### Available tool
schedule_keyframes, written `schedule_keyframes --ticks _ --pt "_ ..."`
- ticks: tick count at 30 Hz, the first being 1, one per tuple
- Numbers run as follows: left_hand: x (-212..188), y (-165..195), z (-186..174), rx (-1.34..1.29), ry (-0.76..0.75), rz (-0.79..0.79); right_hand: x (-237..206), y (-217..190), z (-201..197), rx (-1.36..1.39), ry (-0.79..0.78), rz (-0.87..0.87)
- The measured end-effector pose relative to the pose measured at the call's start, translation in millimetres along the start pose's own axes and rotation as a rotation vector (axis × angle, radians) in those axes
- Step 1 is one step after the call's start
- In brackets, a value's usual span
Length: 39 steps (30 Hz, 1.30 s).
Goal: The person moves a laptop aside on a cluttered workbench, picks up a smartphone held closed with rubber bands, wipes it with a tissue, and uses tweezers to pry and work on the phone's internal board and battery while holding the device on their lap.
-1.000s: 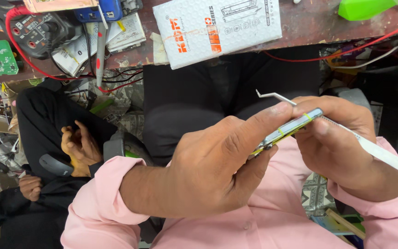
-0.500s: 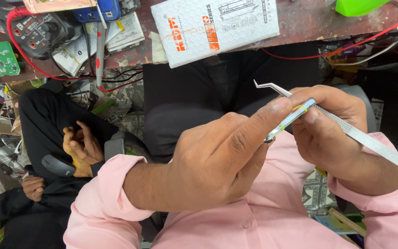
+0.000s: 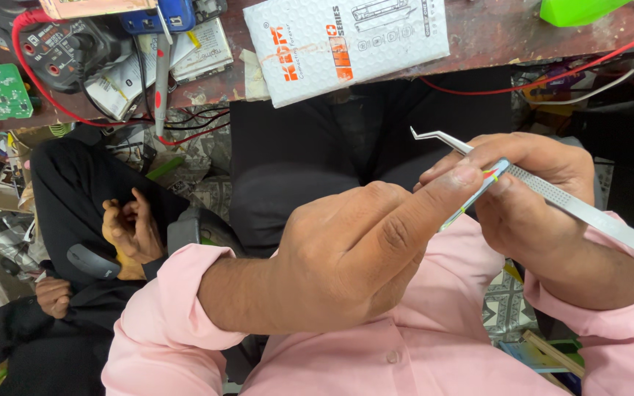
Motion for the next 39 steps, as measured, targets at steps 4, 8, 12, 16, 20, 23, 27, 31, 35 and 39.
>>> schedule_keyframes --ticks 4,8,12,16,20,23,27,31,35,39 --pt "1 -1 0 -0.022 -0.002 -0.01 2 -2 0 -0.024 -0.009 -0.019" --pt "1 -1 -1 -0.041 -0.029 0.001 5 -7 0 -0.085 0.01 -0.043" --pt "2 1 1 0.002 -0.023 0.03 7 -6 -3 -0.082 0.04 0.009" --pt "4 3 1 0.042 -0.053 0.074 7 -9 0 -0.015 -0.023 0.034" --pt "6 7 2 0.128 -0.07 0.115 5 -2 -1 0.139 -0.049 0.106" --pt "8 8 2 0.133 -0.047 0.126 3 2 -3 0.168 -0.042 0.122" --pt "9 5 2 0.077 -0.071 0.098 3 2 -6 0.121 -0.035 0.104" --pt "10 3 3 0.054 -0.08 0.091 2 0 -7 0.055 -0.004 0.09" --pt "9 1 4 0.059 -0.059 0.09 0 -2 -5 -0.004 0.011 0.06" --pt "7 1 5 0.053 -0.045 0.085 -2 -2 -5 -0.003 0.016 0.062"
Point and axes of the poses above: each hand's wrist, its own x-axis towards the middle knuckle, its own z-axis out of the palm, y = z × x, the point moved 8 cm from there along x, towards the middle knuckle, and after that the axes turned 6 degrees about -x, right-handed, at the moved point
